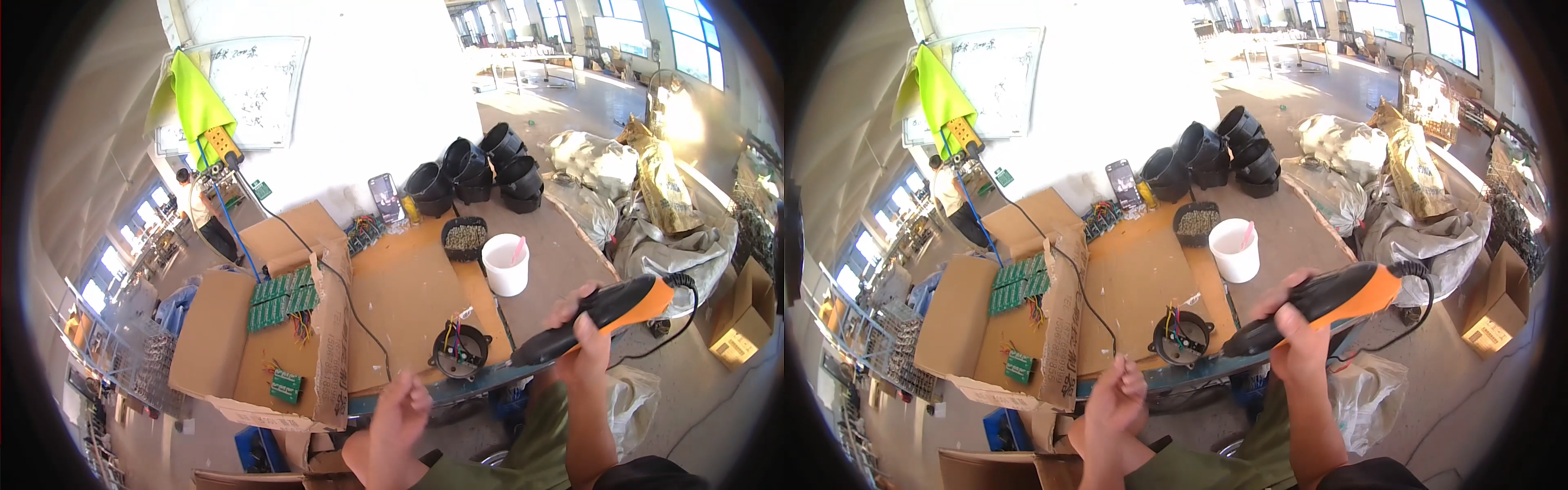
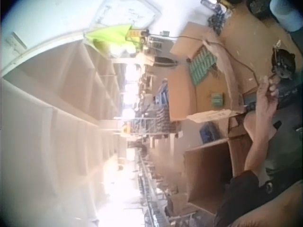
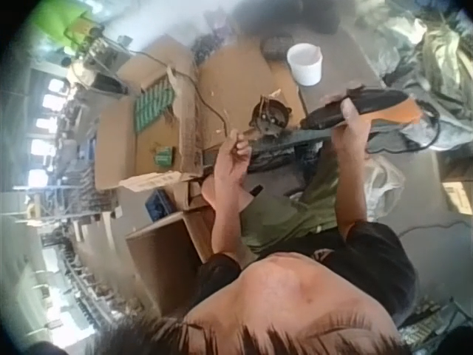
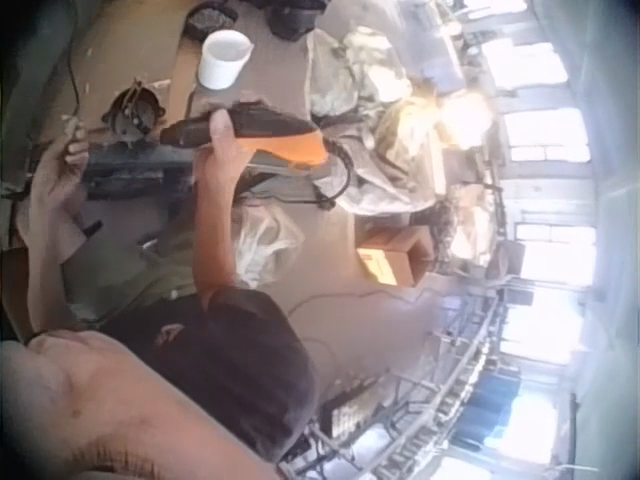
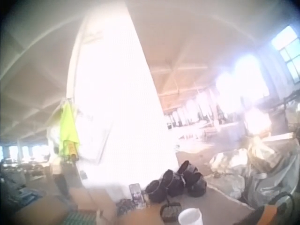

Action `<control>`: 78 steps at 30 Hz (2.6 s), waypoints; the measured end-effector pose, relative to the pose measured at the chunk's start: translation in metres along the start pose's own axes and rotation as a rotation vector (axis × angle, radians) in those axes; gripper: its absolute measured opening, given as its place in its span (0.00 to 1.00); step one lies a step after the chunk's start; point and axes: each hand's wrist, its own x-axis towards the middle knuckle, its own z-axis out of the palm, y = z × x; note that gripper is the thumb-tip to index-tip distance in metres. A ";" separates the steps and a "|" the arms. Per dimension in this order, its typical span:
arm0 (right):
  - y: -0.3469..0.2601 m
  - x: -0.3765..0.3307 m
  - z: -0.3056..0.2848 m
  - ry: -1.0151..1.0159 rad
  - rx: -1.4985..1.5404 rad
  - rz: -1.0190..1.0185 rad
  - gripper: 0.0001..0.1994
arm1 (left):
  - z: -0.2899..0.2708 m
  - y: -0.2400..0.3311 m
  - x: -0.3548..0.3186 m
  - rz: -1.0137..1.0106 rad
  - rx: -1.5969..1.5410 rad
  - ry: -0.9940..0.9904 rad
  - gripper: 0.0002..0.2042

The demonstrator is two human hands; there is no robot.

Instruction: The person assembles electronic components by applying an adhesive from a cup to a small plastic housing, inserting a circuit board with attached wires, and securing the assembly using a power screwdriver.

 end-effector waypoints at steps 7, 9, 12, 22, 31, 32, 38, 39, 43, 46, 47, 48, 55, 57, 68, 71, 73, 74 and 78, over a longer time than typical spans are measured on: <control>0.013 -0.043 0.013 -0.193 0.007 0.019 0.30 | -0.007 -0.087 -0.035 -0.113 -0.045 0.134 0.10; 0.014 -0.051 0.009 -0.188 0.054 0.003 0.27 | -0.014 -0.095 -0.037 -0.131 -0.062 0.088 0.09; 0.014 -0.062 0.002 -0.164 0.113 0.000 0.22 | -0.033 -0.101 -0.039 -0.158 -0.150 -0.020 0.09; 0.013 -0.075 -0.001 0.009 0.116 0.028 0.17 | -0.017 -0.095 -0.048 -0.056 0.112 0.038 0.13; 0.002 -0.075 0.001 0.008 0.096 0.028 0.19 | -0.016 -0.105 -0.049 -0.046 0.034 -0.101 0.09; 0.001 -0.075 0.001 0.008 0.095 0.025 0.19 | -0.013 -0.105 -0.048 -0.059 0.014 -0.156 0.08; -0.005 -0.075 -0.003 0.008 0.079 0.011 0.18 | 0.001 -0.112 -0.050 -0.011 0.152 -0.053 0.09; -0.006 -0.075 -0.003 0.014 0.077 0.009 0.18 | 0.000 -0.112 -0.050 -0.010 0.145 -0.073 0.09; -0.007 -0.075 -0.005 0.012 0.100 0.026 0.17 | 0.001 -0.113 -0.053 -0.029 0.107 -0.083 0.10; -0.006 -0.075 -0.004 0.007 0.102 0.021 0.17 | 0.000 -0.114 -0.054 0.005 0.076 -0.041 0.10; -0.006 -0.075 -0.004 0.010 0.106 0.023 0.17 | -0.002 -0.115 -0.054 0.025 0.049 -0.032 0.10; -0.007 -0.075 -0.005 0.013 0.110 0.025 0.17 | -0.003 -0.115 -0.054 0.045 0.021 -0.024 0.09; -0.005 -0.076 -0.002 -0.034 0.103 0.034 0.17 | 0.002 -0.108 -0.059 0.057 0.165 -0.010 0.10; -0.005 -0.074 -0.005 -0.123 0.154 0.035 0.17 | -0.005 -0.109 -0.060 0.057 0.163 -0.080 0.10; 0.010 -0.051 0.023 -0.153 0.264 -0.145 0.15 | 0.035 -0.070 -0.040 0.125 0.202 -0.065 0.13; 0.013 -0.026 0.029 -0.140 0.268 -0.171 0.14 | 0.041 -0.041 -0.025 0.205 0.366 -0.048 0.16; 0.010 -0.009 0.024 -0.107 0.242 -0.214 0.13 | 0.038 -0.018 -0.010 0.327 0.703 -0.016 0.22; 0.011 -0.002 0.021 -0.095 0.192 -0.230 0.13 | 0.033 -0.011 -0.004 0.337 0.827 0.111 0.31; 0.022 0.013 0.016 -0.107 0.089 -0.198 0.14 | 0.011 -0.022 0.024 0.469 1.310 0.174 0.42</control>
